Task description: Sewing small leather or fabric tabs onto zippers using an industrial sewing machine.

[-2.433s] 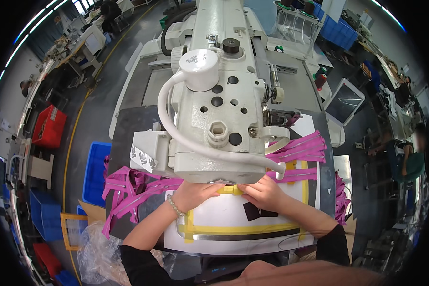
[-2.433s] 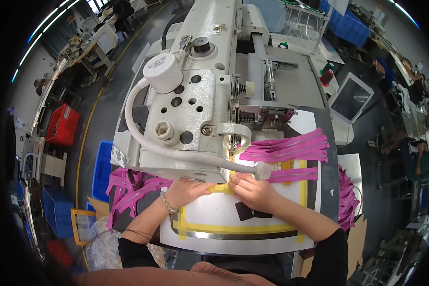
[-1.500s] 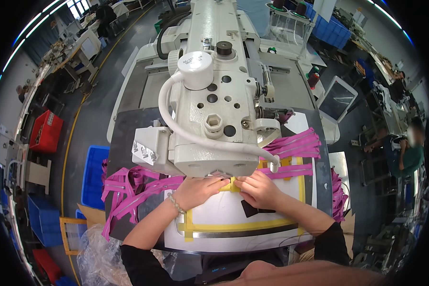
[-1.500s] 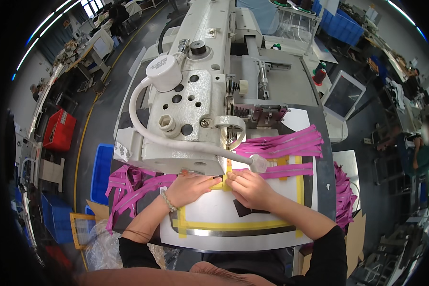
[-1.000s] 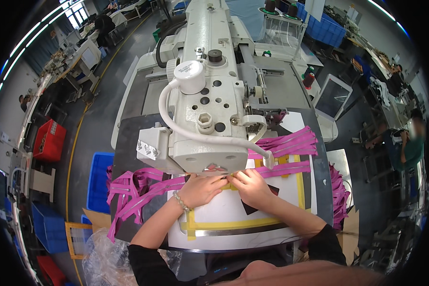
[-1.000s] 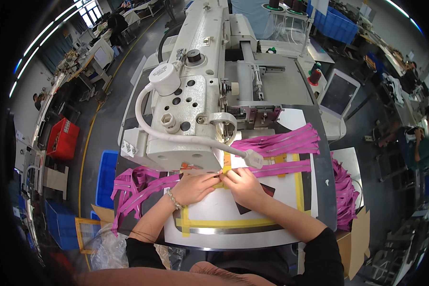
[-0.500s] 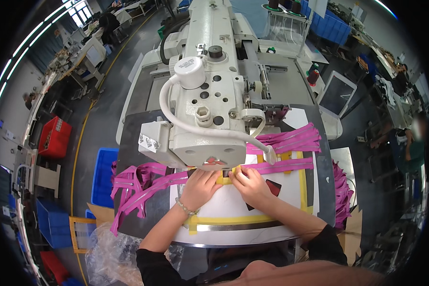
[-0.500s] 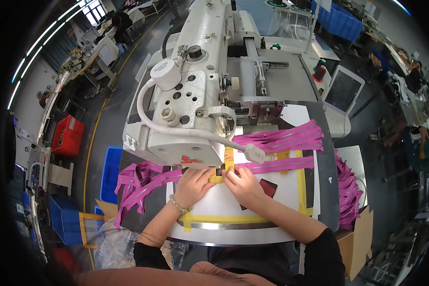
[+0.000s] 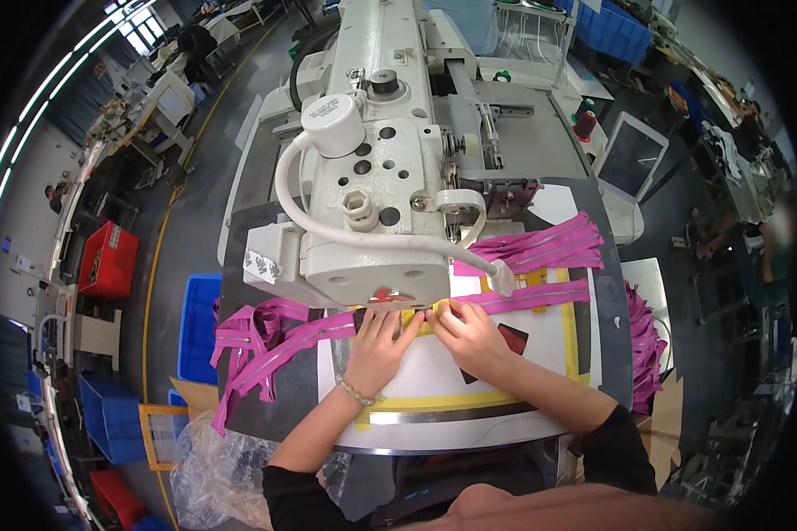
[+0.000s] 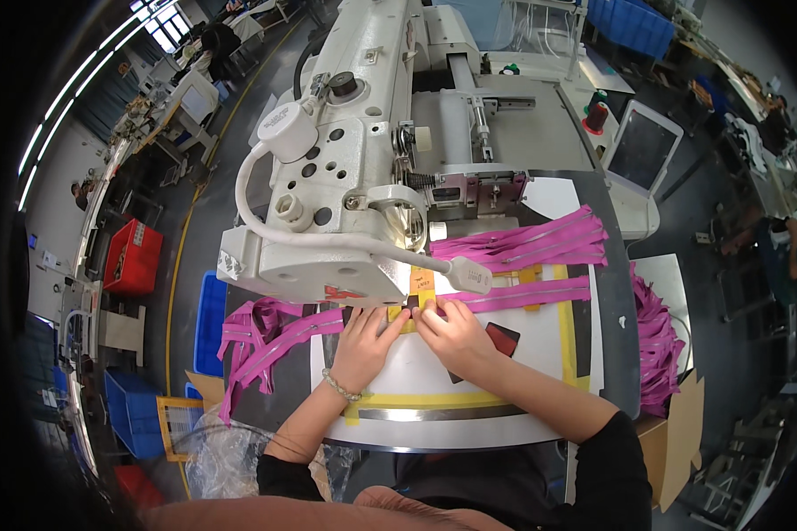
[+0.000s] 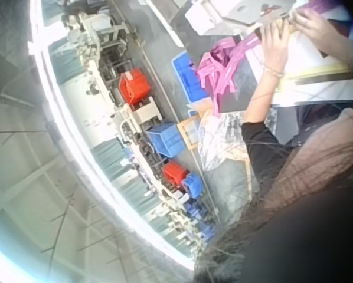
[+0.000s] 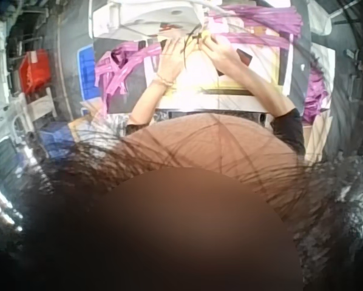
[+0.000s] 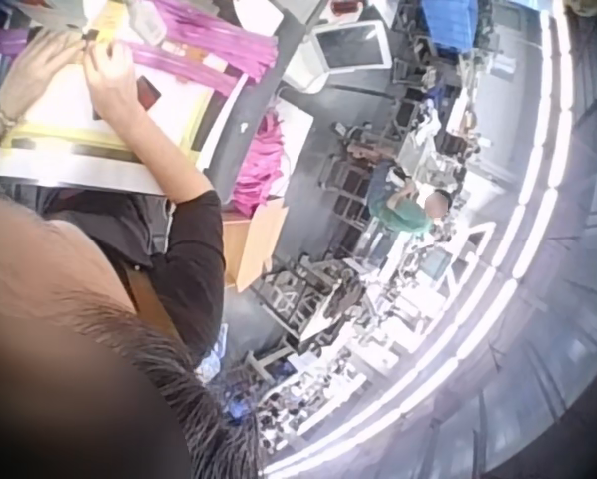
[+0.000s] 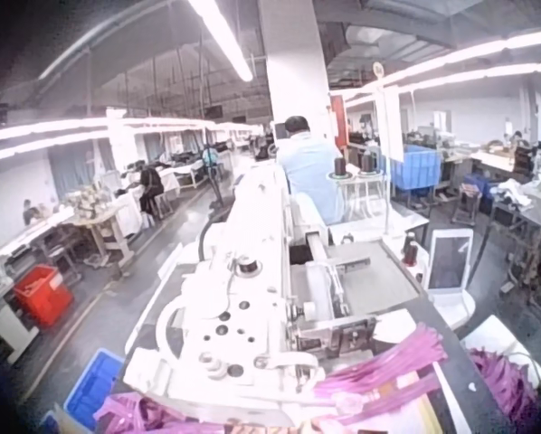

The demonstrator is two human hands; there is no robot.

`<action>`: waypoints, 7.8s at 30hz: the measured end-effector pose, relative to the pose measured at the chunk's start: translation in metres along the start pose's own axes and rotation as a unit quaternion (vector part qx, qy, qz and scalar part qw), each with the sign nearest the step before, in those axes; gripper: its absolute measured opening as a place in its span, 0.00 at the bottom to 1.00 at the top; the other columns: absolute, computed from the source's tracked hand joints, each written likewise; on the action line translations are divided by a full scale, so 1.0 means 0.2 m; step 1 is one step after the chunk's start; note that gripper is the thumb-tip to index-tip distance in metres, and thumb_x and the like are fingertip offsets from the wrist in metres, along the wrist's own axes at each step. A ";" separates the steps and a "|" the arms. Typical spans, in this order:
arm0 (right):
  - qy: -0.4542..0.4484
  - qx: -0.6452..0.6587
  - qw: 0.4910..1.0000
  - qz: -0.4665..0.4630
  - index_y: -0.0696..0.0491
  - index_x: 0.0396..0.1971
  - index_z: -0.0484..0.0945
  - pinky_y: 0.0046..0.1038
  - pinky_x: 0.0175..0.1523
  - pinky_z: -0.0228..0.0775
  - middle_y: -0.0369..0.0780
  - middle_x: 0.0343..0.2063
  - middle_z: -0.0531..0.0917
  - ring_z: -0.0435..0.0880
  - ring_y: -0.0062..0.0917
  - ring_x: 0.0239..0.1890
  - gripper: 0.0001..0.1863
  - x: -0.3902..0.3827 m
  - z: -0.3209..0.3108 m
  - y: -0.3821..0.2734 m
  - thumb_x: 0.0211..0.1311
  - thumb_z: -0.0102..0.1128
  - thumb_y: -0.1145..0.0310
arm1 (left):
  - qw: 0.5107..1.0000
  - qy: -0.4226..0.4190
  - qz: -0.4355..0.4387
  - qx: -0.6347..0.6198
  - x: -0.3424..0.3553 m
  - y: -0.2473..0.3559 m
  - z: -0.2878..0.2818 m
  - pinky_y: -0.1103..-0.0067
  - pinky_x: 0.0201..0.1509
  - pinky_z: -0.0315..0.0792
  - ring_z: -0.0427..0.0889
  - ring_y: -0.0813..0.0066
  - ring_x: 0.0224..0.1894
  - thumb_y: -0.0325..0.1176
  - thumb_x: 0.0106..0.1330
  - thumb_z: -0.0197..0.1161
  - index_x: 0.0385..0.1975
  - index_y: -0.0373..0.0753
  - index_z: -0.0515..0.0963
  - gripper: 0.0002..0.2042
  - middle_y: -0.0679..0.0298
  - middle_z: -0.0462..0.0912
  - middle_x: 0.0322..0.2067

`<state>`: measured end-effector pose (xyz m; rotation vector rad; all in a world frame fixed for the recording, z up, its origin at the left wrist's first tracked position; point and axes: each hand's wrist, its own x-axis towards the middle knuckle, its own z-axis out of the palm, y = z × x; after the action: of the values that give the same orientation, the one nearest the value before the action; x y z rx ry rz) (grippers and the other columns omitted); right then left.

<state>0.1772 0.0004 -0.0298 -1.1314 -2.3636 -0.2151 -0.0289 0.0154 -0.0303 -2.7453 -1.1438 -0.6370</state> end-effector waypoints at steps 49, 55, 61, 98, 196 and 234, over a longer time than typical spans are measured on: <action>0.024 0.009 1.000 -0.005 0.61 0.38 0.77 0.29 0.45 0.69 0.43 0.37 0.76 0.74 0.31 0.35 0.16 0.01 0.01 0.01 0.47 0.54 0.72 | 0.989 -0.088 0.010 -0.121 0.04 -0.10 -0.12 0.64 0.57 0.65 0.72 0.53 0.51 0.31 0.59 0.60 0.49 0.32 0.72 0.18 0.53 0.74 0.47; 0.019 0.009 1.000 -0.003 0.60 0.39 0.77 0.28 0.45 0.69 0.42 0.37 0.75 0.74 0.30 0.35 0.16 0.01 0.01 0.00 0.47 0.54 0.71 | 0.980 -0.119 0.032 -0.155 0.06 -0.17 -0.07 0.65 0.55 0.66 0.73 0.54 0.52 0.35 0.60 0.61 0.51 0.34 0.70 0.20 0.54 0.74 0.47; 0.017 0.000 1.000 -0.004 0.61 0.40 0.77 0.28 0.45 0.69 0.42 0.36 0.75 0.74 0.30 0.36 0.17 0.01 0.01 0.02 0.47 0.54 0.71 | 0.977 -0.140 0.026 -0.159 0.06 -0.19 -0.09 0.64 0.56 0.66 0.73 0.56 0.52 0.37 0.59 0.62 0.52 0.39 0.71 0.21 0.57 0.74 0.48; 0.015 -0.009 1.000 -0.008 0.60 0.42 0.77 0.28 0.45 0.68 0.42 0.36 0.75 0.74 0.30 0.36 0.18 0.01 0.00 0.02 0.50 0.54 0.71 | 0.992 -0.090 -0.033 -0.079 0.06 -0.03 -0.05 0.66 0.54 0.67 0.72 0.54 0.48 0.33 0.57 0.64 0.53 0.45 0.76 0.21 0.55 0.74 0.46; -0.078 0.048 0.985 0.148 0.57 0.34 0.73 0.41 0.45 0.65 0.42 0.33 0.75 0.76 0.37 0.40 0.19 0.06 -0.03 0.18 0.48 0.68 0.61 | 0.995 0.018 -0.091 -0.041 0.06 -0.11 0.01 0.59 0.49 0.65 0.72 0.50 0.45 0.35 0.60 0.60 0.41 0.35 0.71 0.13 0.53 0.75 0.40; -0.323 0.038 0.914 0.244 0.56 0.20 0.81 0.37 0.30 0.74 0.44 0.18 0.81 0.83 0.38 0.23 0.20 0.12 -0.40 0.15 0.65 0.51 0.57 | 0.987 0.019 -0.022 -0.159 0.08 -0.03 0.00 0.71 0.35 0.67 0.71 0.66 0.29 0.43 0.56 0.66 0.50 0.45 0.78 0.21 0.64 0.68 0.25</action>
<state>0.2173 0.0079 0.0487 -1.9295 -2.4645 0.4981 -0.0227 0.0315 -0.0243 -2.9562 -1.1894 -0.9477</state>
